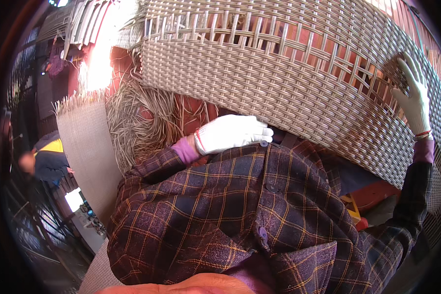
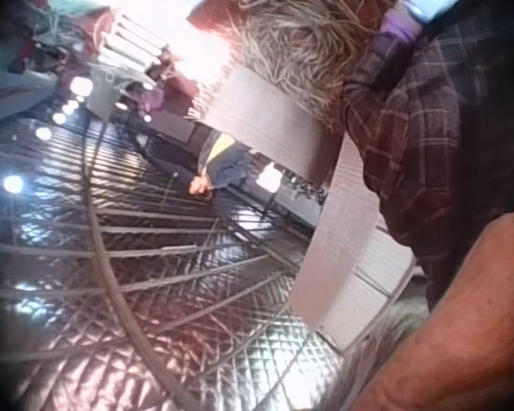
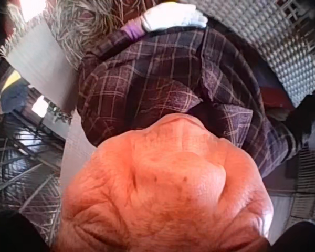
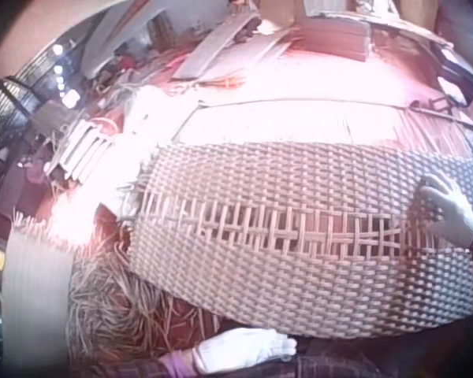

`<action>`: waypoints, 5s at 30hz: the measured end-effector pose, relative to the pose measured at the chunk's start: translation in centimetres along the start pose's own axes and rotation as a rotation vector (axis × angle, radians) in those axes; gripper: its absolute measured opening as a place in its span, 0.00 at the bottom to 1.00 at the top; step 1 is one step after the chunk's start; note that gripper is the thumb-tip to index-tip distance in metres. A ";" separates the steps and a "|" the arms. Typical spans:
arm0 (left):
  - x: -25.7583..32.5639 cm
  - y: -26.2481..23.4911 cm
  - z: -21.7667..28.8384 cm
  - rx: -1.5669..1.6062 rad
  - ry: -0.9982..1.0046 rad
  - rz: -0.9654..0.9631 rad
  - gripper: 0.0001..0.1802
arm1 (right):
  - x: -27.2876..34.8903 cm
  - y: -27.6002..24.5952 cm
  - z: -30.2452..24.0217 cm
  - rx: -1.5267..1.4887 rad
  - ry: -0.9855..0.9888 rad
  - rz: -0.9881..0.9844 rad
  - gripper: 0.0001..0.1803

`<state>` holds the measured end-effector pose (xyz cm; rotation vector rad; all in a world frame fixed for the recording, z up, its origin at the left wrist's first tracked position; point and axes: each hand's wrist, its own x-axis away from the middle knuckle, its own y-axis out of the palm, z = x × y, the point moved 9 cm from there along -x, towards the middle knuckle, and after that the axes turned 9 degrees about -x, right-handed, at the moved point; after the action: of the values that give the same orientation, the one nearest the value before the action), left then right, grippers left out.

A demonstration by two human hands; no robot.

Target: The person weaves a large basket by hand, threading flexible strands through a pre-formed frame. They repeatedly pull strands through gaps, press them into place, and adjust the weave to maintain tension and alignment.

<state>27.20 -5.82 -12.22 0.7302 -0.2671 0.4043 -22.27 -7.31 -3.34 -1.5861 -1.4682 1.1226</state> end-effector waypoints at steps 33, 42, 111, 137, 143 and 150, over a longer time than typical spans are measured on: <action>-9.1 4.8 16.5 -1.982 0.885 0.658 0.17 | 0.7 1.4 0.2 0.096 -0.042 0.116 0.42; -4.9 0.3 18.2 -2.030 0.754 0.687 0.12 | 1.2 1.3 1.4 0.167 -0.100 0.136 0.43; 15.0 -35.9 31.7 -2.605 -0.224 0.849 0.16 | 2.2 -0.1 5.4 -0.234 0.405 -0.077 0.56; 15.5 -36.6 28.0 -1.932 -0.118 0.661 0.19 | 2.0 -0.5 5.9 0.068 0.227 -0.048 0.61; 19.3 -39.3 29.0 -1.704 -0.214 0.873 0.20 | 1.5 -0.9 4.8 0.185 0.244 -0.070 0.60; 19.8 -36.5 29.7 -2.228 -0.301 0.973 0.18 | 1.3 -1.0 4.1 0.150 0.230 -0.073 0.61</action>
<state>58.29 -45.71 -5.05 -1.6306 -1.0737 0.6065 -26.44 -6.15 -4.21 -1.4911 -1.2516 0.9511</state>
